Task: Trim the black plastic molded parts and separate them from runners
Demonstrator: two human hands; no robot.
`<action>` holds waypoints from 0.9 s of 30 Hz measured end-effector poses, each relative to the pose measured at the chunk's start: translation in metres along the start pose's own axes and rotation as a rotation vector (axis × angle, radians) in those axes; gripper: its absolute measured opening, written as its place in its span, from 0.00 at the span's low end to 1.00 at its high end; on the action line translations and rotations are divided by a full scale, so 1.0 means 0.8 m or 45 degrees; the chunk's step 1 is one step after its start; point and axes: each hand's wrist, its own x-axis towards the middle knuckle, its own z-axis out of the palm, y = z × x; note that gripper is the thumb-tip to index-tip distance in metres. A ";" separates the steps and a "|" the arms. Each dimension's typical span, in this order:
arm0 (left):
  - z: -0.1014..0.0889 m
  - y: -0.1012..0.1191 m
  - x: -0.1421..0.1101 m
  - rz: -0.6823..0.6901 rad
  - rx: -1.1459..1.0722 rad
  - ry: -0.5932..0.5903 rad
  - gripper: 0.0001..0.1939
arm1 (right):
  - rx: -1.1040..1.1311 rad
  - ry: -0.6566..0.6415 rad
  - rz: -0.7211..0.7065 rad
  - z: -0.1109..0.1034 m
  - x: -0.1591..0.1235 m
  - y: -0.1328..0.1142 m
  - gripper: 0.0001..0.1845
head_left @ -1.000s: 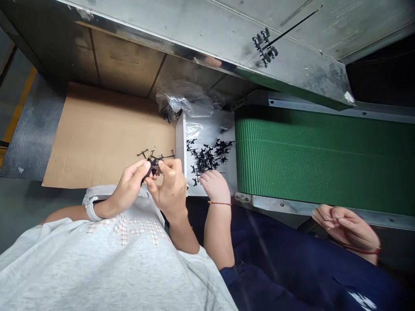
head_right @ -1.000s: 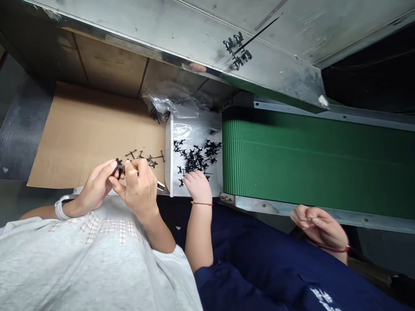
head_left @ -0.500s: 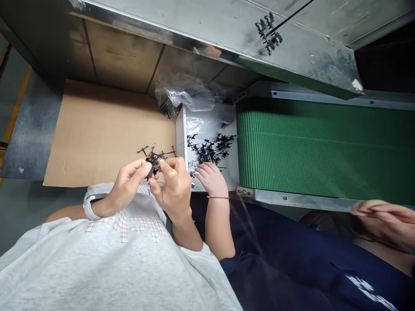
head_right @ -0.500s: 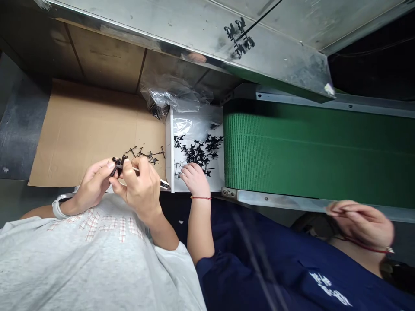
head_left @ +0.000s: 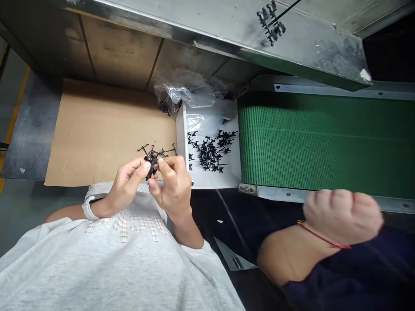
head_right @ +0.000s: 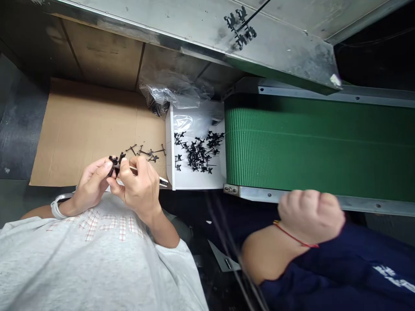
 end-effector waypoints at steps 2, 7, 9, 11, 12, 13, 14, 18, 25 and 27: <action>0.000 0.000 -0.001 0.005 0.008 -0.005 0.19 | -0.042 0.003 -0.006 -0.001 0.002 -0.002 0.16; 0.000 0.000 -0.003 0.010 0.004 -0.012 0.17 | -0.044 0.014 -0.006 -0.002 0.002 -0.005 0.16; 0.000 -0.001 -0.004 0.000 -0.004 -0.008 0.17 | -0.008 -0.002 -0.013 -0.001 0.001 -0.004 0.14; 0.001 -0.001 -0.004 -0.017 -0.019 -0.002 0.17 | 0.041 -0.010 -0.019 0.001 -0.001 -0.003 0.13; 0.001 0.000 -0.003 -0.027 -0.028 -0.001 0.17 | 0.062 0.001 -0.017 0.002 -0.002 -0.002 0.14; 0.002 0.000 -0.003 -0.035 -0.039 0.002 0.18 | 0.081 0.018 -0.014 0.003 -0.003 -0.001 0.14; 0.003 0.001 -0.002 -0.042 -0.052 0.005 0.18 | 0.097 0.040 -0.008 0.004 -0.004 -0.001 0.15; 0.007 0.003 0.000 -0.025 -0.112 0.034 0.19 | 0.230 0.031 0.069 -0.001 -0.002 -0.001 0.13; 0.012 0.006 0.002 0.015 -0.188 0.002 0.18 | 0.643 -0.030 0.173 -0.013 -0.001 -0.007 0.11; 0.012 0.007 0.001 0.011 -0.184 -0.016 0.19 | 0.740 -0.037 0.233 -0.012 -0.003 -0.007 0.10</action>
